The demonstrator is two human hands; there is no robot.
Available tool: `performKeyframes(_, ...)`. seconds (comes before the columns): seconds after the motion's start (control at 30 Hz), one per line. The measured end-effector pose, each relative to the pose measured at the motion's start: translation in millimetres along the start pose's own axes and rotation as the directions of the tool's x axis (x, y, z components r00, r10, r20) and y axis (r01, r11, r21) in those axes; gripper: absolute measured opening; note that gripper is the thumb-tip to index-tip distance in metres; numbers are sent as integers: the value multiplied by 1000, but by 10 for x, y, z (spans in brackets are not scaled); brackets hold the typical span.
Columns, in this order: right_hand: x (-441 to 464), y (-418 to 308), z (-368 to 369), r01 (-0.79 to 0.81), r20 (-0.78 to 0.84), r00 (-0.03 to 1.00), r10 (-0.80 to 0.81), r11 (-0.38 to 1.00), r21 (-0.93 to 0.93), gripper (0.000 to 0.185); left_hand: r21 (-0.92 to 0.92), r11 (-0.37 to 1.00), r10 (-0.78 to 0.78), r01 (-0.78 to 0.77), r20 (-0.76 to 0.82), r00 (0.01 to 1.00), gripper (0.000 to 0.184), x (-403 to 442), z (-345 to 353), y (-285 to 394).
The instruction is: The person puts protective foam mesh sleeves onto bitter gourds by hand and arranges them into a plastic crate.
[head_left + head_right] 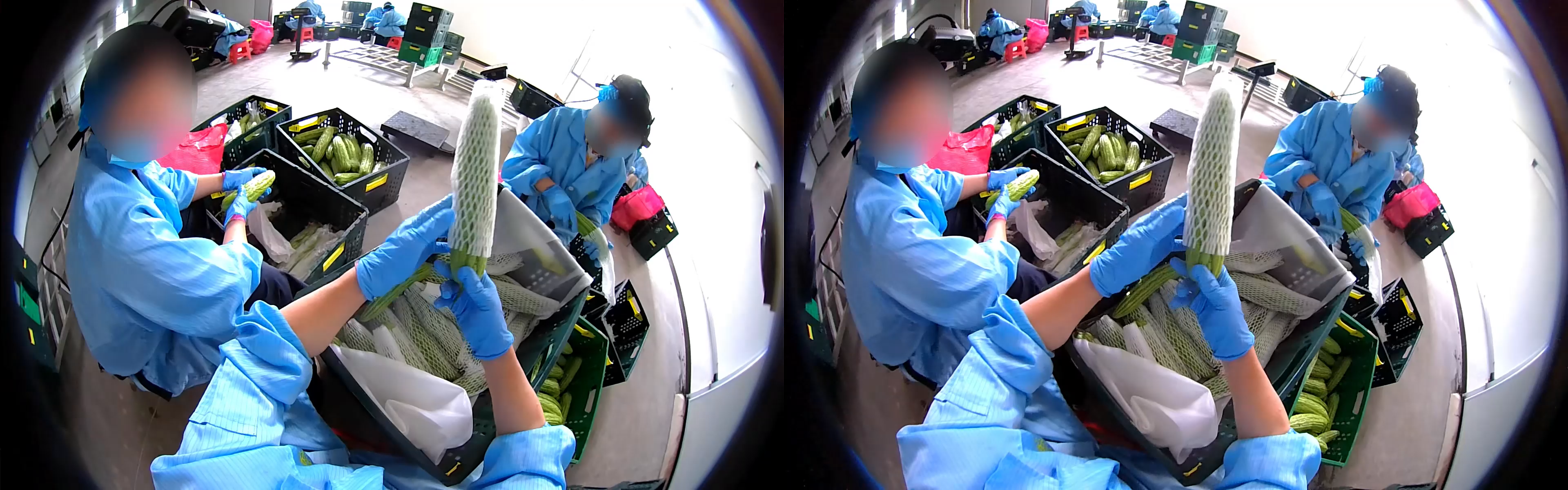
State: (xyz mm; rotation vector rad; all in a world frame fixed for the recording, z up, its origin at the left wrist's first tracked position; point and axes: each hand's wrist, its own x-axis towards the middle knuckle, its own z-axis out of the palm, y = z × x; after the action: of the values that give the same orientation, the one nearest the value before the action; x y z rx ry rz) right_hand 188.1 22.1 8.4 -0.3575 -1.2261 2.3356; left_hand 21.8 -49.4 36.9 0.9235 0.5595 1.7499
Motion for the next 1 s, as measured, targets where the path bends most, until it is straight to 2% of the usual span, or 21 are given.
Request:
performKeyframes(0.03,3,-6,-22,4,42,999,-5,1000,29,44,-67,998,12,-11,11,1000,56,-5,19,46)
performKeyframes(0.07,5,-6,-47,8,82,997,-13,998,58,45,2,1000,31,-31,-22,999,59,-8,50,94)
performKeyframes(0.17,20,8,-88,22,135,990,-34,996,90,49,412,906,144,-100,-77,987,66,4,53,-8)
performKeyframes(0.2,13,19,-97,26,139,989,-39,995,92,50,471,874,189,-121,-99,977,73,-14,63,-32)
performKeyframes(0.3,21,71,-128,17,160,987,-36,993,115,52,700,644,384,-308,53,922,74,-32,-1,-44)
performKeyframes(0.33,22,70,-124,24,169,985,-44,993,115,52,700,633,399,-330,70,914,69,-42,-3,-30)
performKeyframes(0.4,25,65,-112,36,187,981,-57,993,113,53,834,358,484,-420,218,847,62,-62,-59,1)
performKeyframes(0.43,33,73,-120,31,208,977,-54,993,114,52,869,205,508,-451,299,808,59,-73,-88,15)
performKeyframes(0.53,26,83,-141,29,248,967,-54,994,102,48,868,124,430,-481,390,814,44,-97,-90,75)
performKeyframes(0.67,-11,164,-144,24,266,963,-44,997,78,45,811,-172,488,-560,563,667,35,-78,-36,100)
performKeyframes(0.77,-28,159,-114,37,233,971,-50,997,61,45,816,-138,492,-562,549,676,31,-91,-47,81)
performKeyframes(0.8,-37,131,-104,43,214,975,-52,998,48,45,790,-175,504,-587,584,636,31,-73,5,96)
performKeyframes(0.9,-25,64,-163,131,113,985,-128,991,-19,45,757,-173,418,-630,636,649,32,-96,-4,-4)
performKeyframes(0.93,-21,27,-164,162,110,981,-158,986,-33,45,759,-149,321,-634,644,695,33,-94,-8,-15)
performKeyframes(1.0,-31,-41,-143,224,103,971,-217,973,-55,46,745,-105,306,-659,654,691,41,-119,53,-35)
